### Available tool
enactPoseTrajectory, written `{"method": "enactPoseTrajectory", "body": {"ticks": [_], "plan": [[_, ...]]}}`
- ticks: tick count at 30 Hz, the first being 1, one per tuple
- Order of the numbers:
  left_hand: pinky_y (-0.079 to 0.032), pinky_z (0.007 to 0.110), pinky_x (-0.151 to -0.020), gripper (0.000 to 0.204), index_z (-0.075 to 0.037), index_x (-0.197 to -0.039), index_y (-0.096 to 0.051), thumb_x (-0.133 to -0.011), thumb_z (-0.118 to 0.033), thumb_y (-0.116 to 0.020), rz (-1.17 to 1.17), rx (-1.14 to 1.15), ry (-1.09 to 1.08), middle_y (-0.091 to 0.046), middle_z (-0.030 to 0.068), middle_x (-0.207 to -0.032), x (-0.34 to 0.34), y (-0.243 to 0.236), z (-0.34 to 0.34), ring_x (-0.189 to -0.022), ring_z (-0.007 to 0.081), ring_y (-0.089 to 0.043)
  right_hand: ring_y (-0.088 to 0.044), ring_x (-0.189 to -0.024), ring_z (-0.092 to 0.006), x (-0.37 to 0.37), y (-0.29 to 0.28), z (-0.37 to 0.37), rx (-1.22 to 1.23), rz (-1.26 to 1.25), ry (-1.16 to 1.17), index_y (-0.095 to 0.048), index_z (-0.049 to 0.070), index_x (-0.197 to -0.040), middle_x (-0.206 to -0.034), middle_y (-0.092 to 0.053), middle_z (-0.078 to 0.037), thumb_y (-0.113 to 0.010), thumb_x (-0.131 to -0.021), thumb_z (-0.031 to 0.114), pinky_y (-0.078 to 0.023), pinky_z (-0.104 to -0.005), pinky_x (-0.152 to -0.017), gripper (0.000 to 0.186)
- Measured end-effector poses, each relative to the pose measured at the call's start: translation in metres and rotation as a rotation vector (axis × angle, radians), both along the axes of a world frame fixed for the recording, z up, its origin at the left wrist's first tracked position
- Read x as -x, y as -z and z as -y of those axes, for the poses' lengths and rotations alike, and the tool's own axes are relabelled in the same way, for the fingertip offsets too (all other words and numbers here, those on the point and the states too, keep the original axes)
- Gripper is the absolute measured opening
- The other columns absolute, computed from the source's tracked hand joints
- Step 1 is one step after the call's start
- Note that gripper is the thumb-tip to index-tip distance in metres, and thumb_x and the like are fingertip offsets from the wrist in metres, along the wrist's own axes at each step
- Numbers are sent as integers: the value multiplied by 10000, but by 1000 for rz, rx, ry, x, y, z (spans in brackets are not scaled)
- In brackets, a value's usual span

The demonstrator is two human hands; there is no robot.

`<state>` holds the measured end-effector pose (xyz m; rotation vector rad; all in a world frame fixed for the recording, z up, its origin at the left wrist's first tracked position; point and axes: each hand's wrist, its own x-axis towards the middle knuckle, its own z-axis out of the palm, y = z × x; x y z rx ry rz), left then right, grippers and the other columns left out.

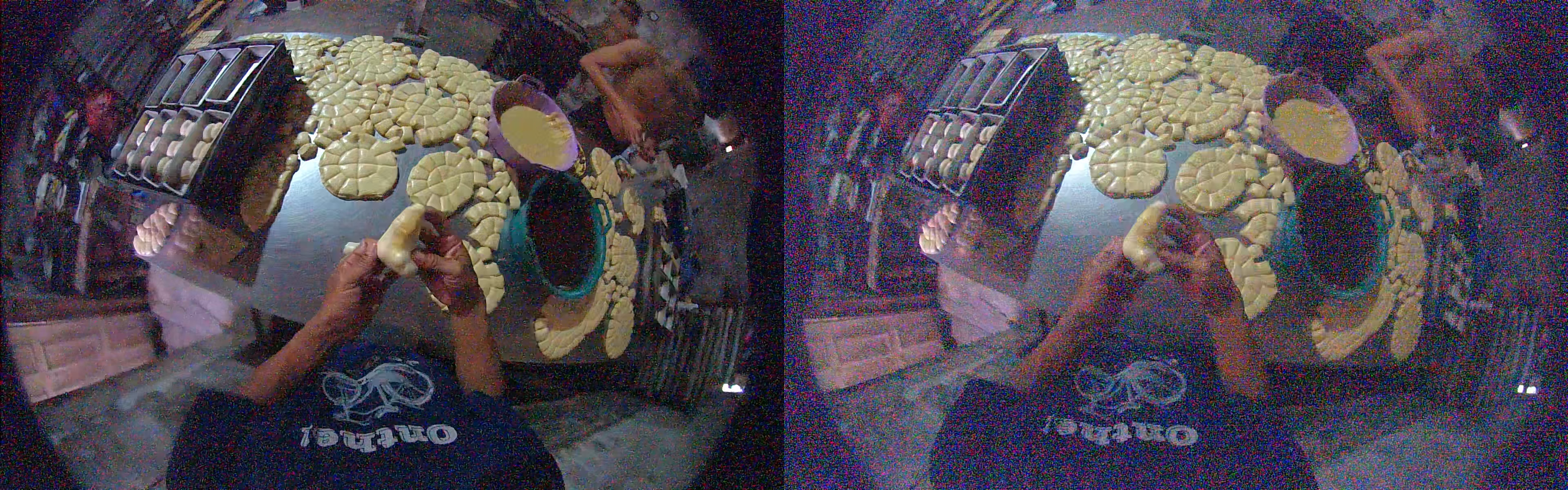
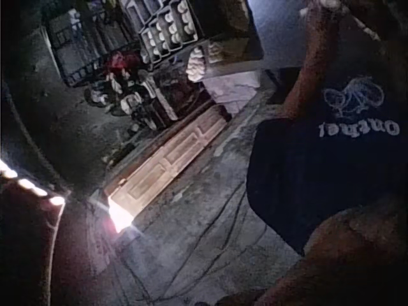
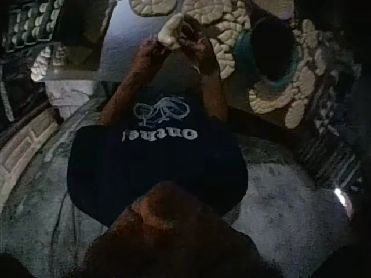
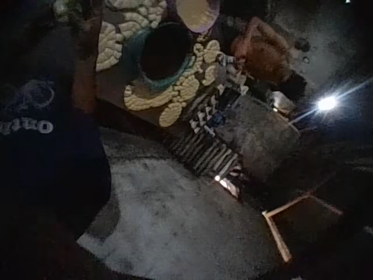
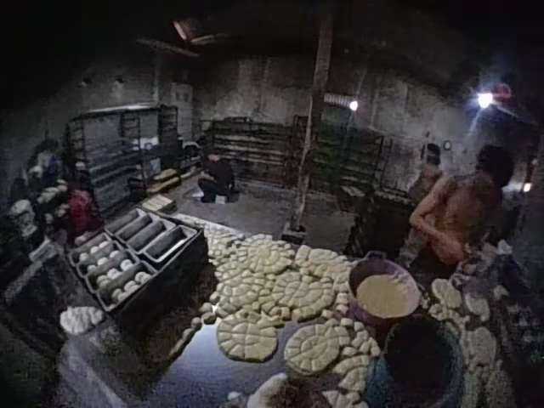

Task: The person prepares bread dough by hand, filling small pieces with a dark paste, rolling them into balls, and placing them into metal loaf pans on a stainless steel table.

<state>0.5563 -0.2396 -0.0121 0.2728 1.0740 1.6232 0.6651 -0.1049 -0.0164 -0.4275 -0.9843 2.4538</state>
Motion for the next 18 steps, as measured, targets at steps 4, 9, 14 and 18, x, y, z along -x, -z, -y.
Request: {"method": "enactPoseTrajectory", "body": {"ticks": [4,9,14,18], "plan": [[-482,321,-876,240,-80,-1071,-531,-971,-298,-533,-131,88,-33,-589,47,-1045,21,-27,11,-990,171,-578,-605,-1095,-253,5,14,12,-105,-97,59,-624,72,-1150,-1233,-587,-124,-624,-784,-119,-529,-345,-913,414],[-503,310,-838,221,-75,-1062,-539,-923,-222,-628,-160,139,-46,-610,46,-1010,50,-37,27,-955,159,-603,-618,-1080,-255,17,-21,32,-1295,232,137,-686,70,-1055,-1197,-604,-152,-662,-789,-67,-573,-332,-827,300],[-507,280,-798,203,-56,-1044,-564,-874,-90,-669,-383,59,31,-633,48,-988,73,-38,39,-915,135,-615,-669,-942,-283,26,-47,56,-1822,345,161,-680,93,-1081,-1092,-643,-150,-697,-752,-44,-586,-333,-756,356],[-498,276,-824,222,-18,-1080,-587,-880,-84,-657,-573,63,282,-647,61,-1025,94,-44,49,-934,126,-612,-682,-854,-265,32,-72,66,-1826,484,91,-671,92,-1063,-997,-661,-121,-726,-732,-15,-580,-350,-709,352]]}}
